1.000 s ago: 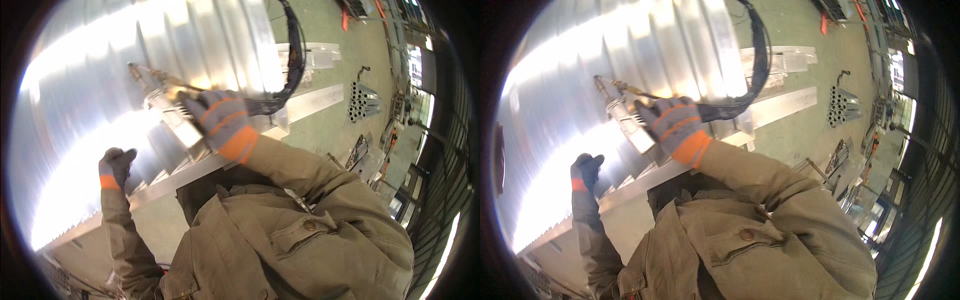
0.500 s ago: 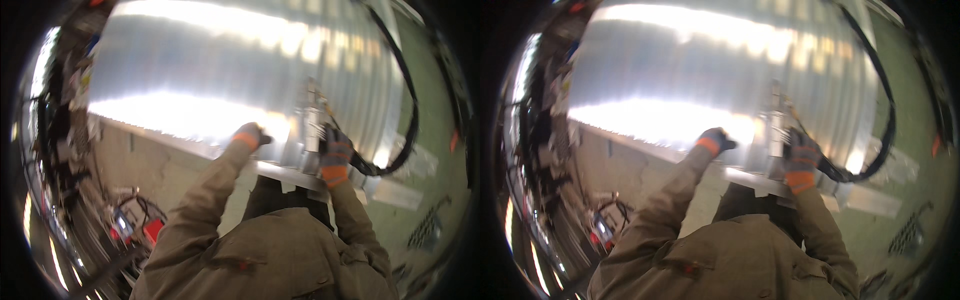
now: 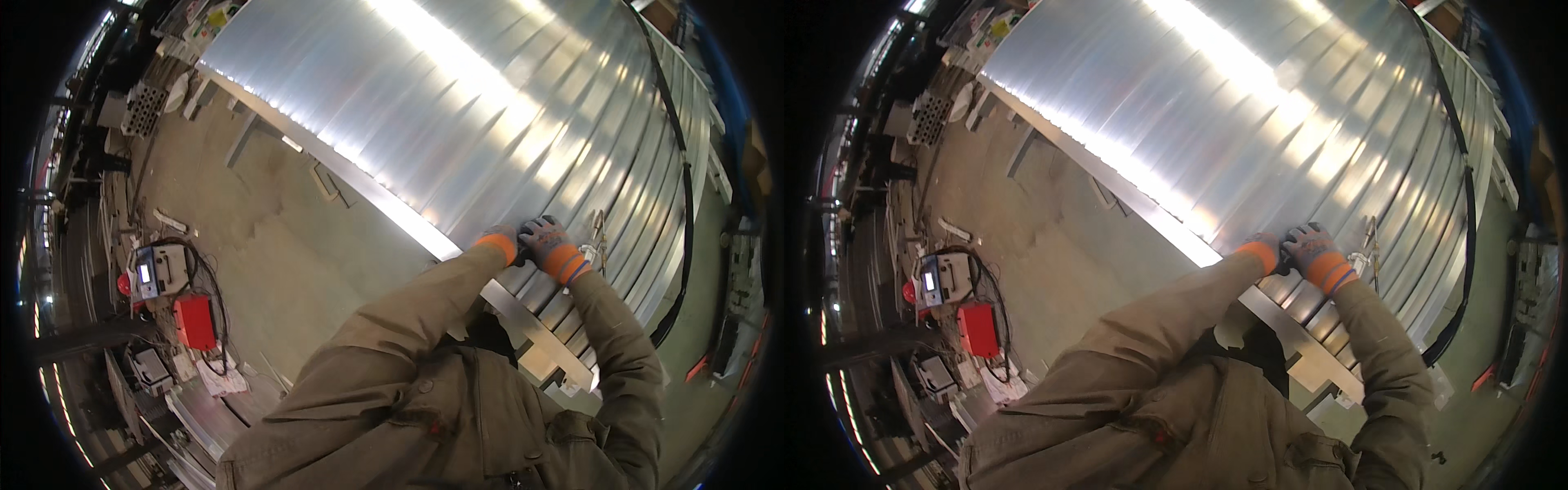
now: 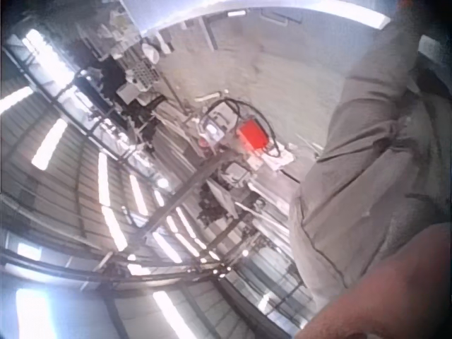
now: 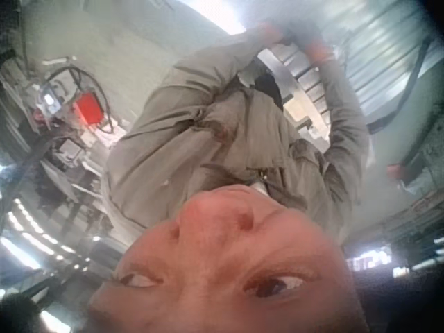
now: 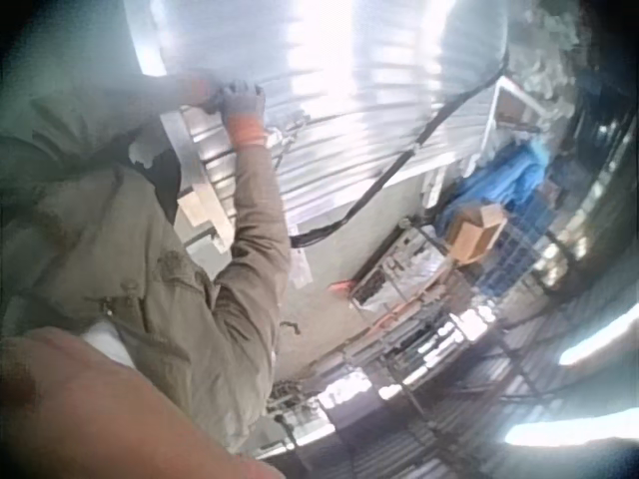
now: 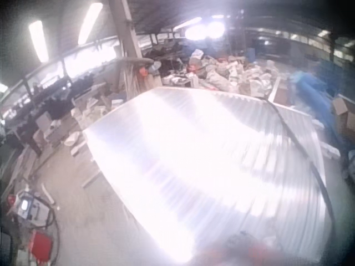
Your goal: The person welds a metal sheet to a cylindrical metal structure using a handheld welding torch. They repeatedly position the torch, weld along seams, and inspect the joint between welds.
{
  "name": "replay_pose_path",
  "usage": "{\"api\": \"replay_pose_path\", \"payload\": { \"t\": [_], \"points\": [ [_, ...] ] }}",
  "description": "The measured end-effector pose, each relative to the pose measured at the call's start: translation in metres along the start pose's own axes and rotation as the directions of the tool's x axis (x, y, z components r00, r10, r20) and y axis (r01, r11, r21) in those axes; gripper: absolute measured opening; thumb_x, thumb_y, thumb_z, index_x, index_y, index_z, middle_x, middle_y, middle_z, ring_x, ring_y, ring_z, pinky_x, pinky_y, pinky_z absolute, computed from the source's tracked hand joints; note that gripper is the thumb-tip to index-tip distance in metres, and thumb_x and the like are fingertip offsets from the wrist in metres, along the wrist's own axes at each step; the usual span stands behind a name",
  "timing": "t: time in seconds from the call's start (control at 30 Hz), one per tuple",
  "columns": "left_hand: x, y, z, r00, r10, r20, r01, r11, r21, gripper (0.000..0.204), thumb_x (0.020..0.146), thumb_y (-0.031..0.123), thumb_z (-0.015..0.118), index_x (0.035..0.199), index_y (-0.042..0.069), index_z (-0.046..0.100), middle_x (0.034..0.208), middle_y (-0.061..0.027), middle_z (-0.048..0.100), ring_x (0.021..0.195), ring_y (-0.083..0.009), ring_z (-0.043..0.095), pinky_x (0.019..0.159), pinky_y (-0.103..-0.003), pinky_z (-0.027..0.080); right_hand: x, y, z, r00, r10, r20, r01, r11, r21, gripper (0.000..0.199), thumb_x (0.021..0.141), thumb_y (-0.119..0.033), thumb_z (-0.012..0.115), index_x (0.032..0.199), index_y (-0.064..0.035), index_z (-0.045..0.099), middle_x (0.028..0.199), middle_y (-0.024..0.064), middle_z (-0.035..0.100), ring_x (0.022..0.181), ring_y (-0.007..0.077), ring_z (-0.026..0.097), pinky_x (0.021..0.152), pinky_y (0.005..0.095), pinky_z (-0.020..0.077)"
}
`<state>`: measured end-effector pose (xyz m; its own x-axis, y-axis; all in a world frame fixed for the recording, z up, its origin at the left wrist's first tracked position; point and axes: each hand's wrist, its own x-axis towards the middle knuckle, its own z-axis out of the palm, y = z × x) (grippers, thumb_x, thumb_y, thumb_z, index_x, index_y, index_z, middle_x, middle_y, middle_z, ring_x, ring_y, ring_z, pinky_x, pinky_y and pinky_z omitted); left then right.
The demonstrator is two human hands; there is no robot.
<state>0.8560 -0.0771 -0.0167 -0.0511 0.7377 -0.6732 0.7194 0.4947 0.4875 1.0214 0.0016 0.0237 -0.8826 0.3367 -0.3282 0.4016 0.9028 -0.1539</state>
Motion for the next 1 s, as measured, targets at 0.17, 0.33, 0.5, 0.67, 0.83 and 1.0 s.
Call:
{"api": "replay_pose_path", "payload": {
  "t": [0.17,0.33,0.5,0.67,0.83,1.0],
  "points": [
    [0.018,0.003,0.006,0.994,0.059,0.092,-0.068,0.993,0.097,0.082,0.085,0.045,0.082,0.148,0.002,0.053,0.126,-0.0241,0.074,0.119,-0.0408,0.072,0.101,-0.052,0.056,0.029,0.029,0.003,0.972,-0.185,0.146,0.217,0.945,-0.245,0.032,0.085,-0.032,0.078,0.115,-0.0208,0.075,0.135,0.0020,0.064,0.137,0.0235,0.055,0.118,0.0447,0.0416],
    [0.038,-0.017,0.017,0.980,0.150,0.131,-0.132,0.982,-0.139,0.056,0.077,0.034,0.091,0.119,0.001,0.074,0.117,-0.0205,0.078,0.111,-0.0358,0.075,0.096,-0.045,0.059,0.053,0.047,0.015,0.942,-0.312,0.122,0.330,0.928,-0.173,0.006,0.086,-0.029,0.077,0.090,-0.0239,0.078,0.099,0.0018,0.078,0.101,0.0236,0.074,0.094,0.0394,0.0560],
    [0.044,-0.023,0.016,0.978,0.108,0.179,-0.094,0.992,-0.085,0.042,0.080,0.040,0.085,0.117,0.021,0.081,0.092,-0.0118,0.080,0.076,-0.0235,0.075,0.075,-0.038,0.060,0.063,0.027,-0.015,0.906,-0.174,0.387,0.210,0.976,-0.053,0.022,0.081,-0.040,0.083,0.096,-0.0232,0.081,0.098,0.0062,0.079,0.098,0.0297,0.076,0.078,0.0476,0.0591],
    [0.026,-0.003,-0.001,0.978,-0.035,0.206,0.074,0.980,-0.185,0.033,0.083,0.034,0.089,0.082,0.004,0.074,0.067,-0.0085,0.069,0.053,-0.0179,0.062,0.051,-0.036,0.052,-0.131,0.069,-0.006,0.556,0.646,-0.523,-0.254,0.731,0.633,0.023,0.095,-0.010,0.070,0.116,-0.0175,0.077,0.118,0.0060,0.076,0.114,0.0307,0.071,0.098,0.0416,0.0568],
    [0.012,-0.001,-0.005,0.984,-0.110,0.142,0.150,0.939,-0.309,0.032,0.079,0.021,0.092,0.093,0.003,0.070,0.070,-0.0044,0.064,0.053,-0.0146,0.056,0.047,-0.033,0.046,-0.464,0.121,0.087,-0.431,0.880,-0.197,-0.389,0.015,0.921,0.030,0.101,-0.022,0.073,0.120,0.0005,0.076,0.105,0.0112,0.080,0.091,0.0171,0.070,0.086,0.0329,0.0565],
    [0.025,-0.014,-0.004,0.976,-0.192,0.106,0.214,0.941,-0.262,0.035,0.077,0.016,0.094,0.096,0.006,0.066,0.068,-0.0035,0.061,0.050,-0.0137,0.054,0.042,-0.030,0.041,-0.586,0.106,0.216,-0.178,0.965,0.194,-0.802,-0.257,0.540,0.041,0.097,-0.041,0.070,0.115,-0.0050,0.079,0.114,0.0198,0.079,0.108,0.0375,0.075,0.095,0.0441,0.0569]
  ]
}}
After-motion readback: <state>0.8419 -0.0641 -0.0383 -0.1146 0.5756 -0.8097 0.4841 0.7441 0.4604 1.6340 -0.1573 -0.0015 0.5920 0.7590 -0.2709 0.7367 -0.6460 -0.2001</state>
